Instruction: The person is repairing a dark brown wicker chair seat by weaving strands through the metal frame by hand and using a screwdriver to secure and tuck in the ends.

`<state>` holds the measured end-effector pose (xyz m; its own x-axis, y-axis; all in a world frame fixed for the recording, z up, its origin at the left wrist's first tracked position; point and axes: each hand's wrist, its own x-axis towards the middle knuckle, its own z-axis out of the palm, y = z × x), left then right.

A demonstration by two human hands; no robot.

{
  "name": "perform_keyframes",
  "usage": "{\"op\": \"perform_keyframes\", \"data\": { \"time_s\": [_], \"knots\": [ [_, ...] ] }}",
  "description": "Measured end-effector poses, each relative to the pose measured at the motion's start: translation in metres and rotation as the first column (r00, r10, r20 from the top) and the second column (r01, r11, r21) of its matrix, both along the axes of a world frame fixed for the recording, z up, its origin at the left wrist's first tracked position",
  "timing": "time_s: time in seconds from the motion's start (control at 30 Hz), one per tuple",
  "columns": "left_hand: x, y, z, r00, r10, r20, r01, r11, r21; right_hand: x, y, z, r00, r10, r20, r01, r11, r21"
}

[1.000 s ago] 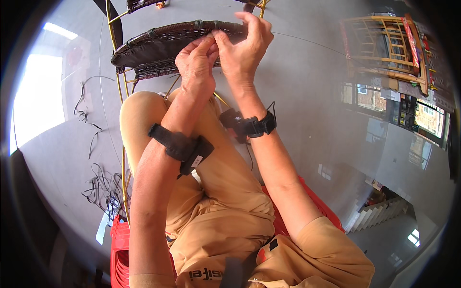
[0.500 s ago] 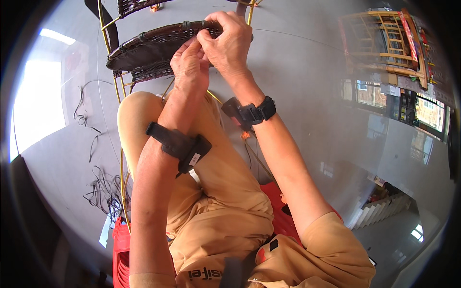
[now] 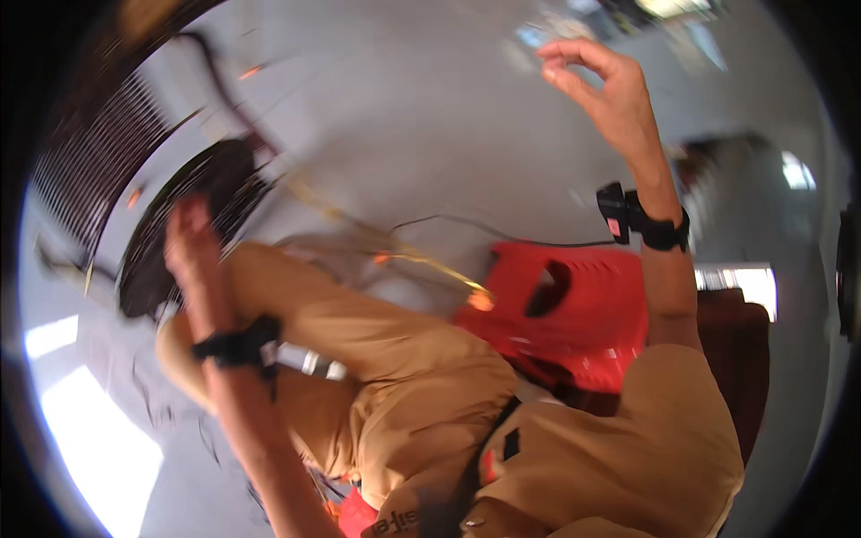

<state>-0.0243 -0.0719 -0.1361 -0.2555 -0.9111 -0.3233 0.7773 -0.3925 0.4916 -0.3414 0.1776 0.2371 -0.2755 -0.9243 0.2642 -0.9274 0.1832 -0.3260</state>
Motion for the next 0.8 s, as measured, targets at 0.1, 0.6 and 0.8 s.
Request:
{"op": "perform_keyframes", "data": {
  "time_s": [0.1, 0.6, 0.8],
  "knots": [
    [0.011, -0.006, -0.013, 0.605, 0.128, 0.786, 0.520, 0.683, -0.512, -0.034, 0.103, 0.061, 0.961, -0.253, -0.115, 0.257, 0.966, 0.026],
    [0.037, -0.066, -0.036, 0.829, -0.351, -0.435, 0.400, 0.916, 0.025, -0.006, 0.517, 0.013, -0.156, -0.984, 0.081, 0.826, -0.084, 0.558],
    [0.033, -0.020, 0.002, 0.484, 0.073, 0.872, 0.562, 0.738, -0.373, -0.033, 0.525, -0.043, -0.018, -0.987, 0.159, 0.862, 0.065, 0.504]
  ]
}}
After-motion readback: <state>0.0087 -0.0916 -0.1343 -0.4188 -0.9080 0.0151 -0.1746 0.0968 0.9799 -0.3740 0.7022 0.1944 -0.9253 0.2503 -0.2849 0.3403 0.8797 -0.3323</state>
